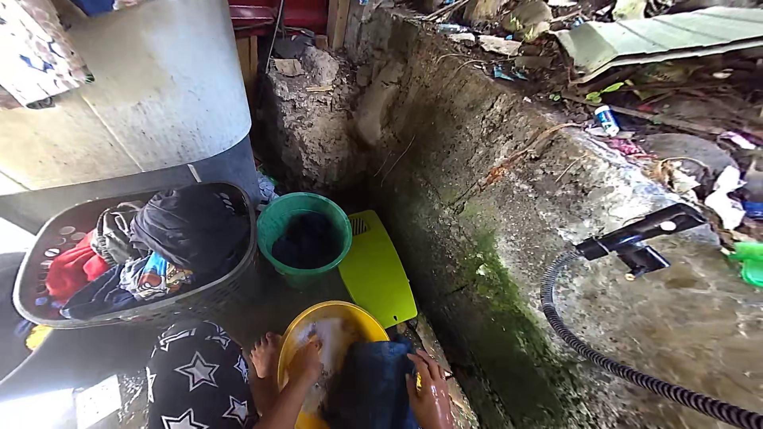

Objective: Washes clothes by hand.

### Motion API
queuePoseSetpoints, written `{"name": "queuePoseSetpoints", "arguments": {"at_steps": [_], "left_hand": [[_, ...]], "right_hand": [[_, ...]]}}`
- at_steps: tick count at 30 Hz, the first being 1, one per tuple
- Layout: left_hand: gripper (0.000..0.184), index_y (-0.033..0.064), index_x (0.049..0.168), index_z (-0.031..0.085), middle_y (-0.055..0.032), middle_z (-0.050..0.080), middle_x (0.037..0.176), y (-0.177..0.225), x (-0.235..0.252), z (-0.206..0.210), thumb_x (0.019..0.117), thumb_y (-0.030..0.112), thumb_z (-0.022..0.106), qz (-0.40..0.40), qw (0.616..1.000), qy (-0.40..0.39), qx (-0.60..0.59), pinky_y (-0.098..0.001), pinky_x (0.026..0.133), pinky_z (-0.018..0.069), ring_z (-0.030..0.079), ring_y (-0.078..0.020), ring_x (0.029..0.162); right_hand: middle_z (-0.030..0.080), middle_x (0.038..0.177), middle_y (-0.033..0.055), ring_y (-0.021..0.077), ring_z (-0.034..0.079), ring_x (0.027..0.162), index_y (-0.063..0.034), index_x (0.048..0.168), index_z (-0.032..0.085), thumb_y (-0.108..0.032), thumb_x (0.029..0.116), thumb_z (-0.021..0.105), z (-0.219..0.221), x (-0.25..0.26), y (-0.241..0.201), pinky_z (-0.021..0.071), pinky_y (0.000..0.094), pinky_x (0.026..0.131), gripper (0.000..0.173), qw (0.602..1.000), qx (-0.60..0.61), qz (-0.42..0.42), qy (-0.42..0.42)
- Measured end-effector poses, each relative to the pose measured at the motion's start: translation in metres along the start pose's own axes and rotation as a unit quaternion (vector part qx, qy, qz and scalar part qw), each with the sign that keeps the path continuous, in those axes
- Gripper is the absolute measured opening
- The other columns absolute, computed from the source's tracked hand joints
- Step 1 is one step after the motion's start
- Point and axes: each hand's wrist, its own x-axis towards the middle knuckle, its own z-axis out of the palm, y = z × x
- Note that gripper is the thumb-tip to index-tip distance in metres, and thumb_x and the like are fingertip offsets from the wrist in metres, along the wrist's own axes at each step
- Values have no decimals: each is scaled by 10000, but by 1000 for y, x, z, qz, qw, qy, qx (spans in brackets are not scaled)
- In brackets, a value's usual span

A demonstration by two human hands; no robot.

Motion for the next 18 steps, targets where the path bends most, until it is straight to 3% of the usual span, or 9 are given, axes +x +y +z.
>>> {"name": "queuePoseSetpoints", "arguments": {"at_steps": [1,3,5,7,9,11,12,14,18], "left_hand": [[539,86,1457,552,-202,627,1380,4,-4,2,939,182,669,13,1000,-3,5,-601,1024,498,607,-385,1273],[415,66,1371,627,-200,647,1347,10,-4,12,981,208,631,56,998,-33,-6,-597,1050,480,605,-380,1273],[378,59,1350,640,-196,662,1328,18,-5,20,1033,251,565,83,994,-62,-21,-573,1080,463,609,-361,1278],[405,41,1391,596,-216,656,1326,29,-7,23,1065,273,536,107,992,-38,-64,-557,1083,469,622,-363,1264],[434,84,1473,544,-191,643,1373,41,-6,19,1078,264,527,156,979,16,-128,-526,1107,470,625,-344,1276],[435,150,1506,530,-132,599,1462,50,-2,11,1076,211,527,239,961,19,-139,-483,1162,425,578,-293,1350],[427,154,1485,563,-119,586,1481,52,2,9,1059,177,548,281,952,3,-123,-458,1201,379,535,-275,1395],[357,142,1365,673,-143,643,1388,54,7,1,1013,180,629,323,943,-41,-61,-488,1192,355,535,-309,1366],[273,-31,1152,733,-240,703,1176,52,1,-27,999,188,683,348,922,-171,-7,-524,1077,449,648,-356,1163]], "right_hand": [[568,1451,215,487,533,1312,-23,1268,698,-32,880,671,3,5,-1,427,659,1065,389,1000,-8,-10,-8],[545,1502,164,444,485,1389,-72,1387,635,-95,926,657,8,19,-7,394,657,1095,462,998,-43,-1,-54],[571,1463,165,397,460,1417,-103,1471,557,-203,982,642,5,34,-20,349,609,1149,507,983,-101,48,-146],[639,1353,188,387,517,1356,-47,1361,628,-200,964,660,-4,42,-34,348,570,1153,427,972,-130,46,-190],[715,1180,199,417,610,1224,-18,1171,734,-110,872,727,-9,31,-39,416,604,1076,312,983,-101,-32,-149],[731,1068,199,444,645,1127,-20,1045,765,-43,816,751,-9,8,-40,470,639,974,231,987,-57,-99,-109],[732,1031,198,455,653,1096,-20,998,769,-20,798,747,-7,-4,-39,488,648,928,201,988,-40,-120,-91],[730,983,183,455,666,1056,-27,930,770,4,789,730,-2,-25,-36,514,641,874,149,989,-21,-137,-61],[722,940,173,446,670,1017,-34,876,770,24,789,696,-3,-41,-36,519,621,853,128,991,-4,-129,-35]]}}
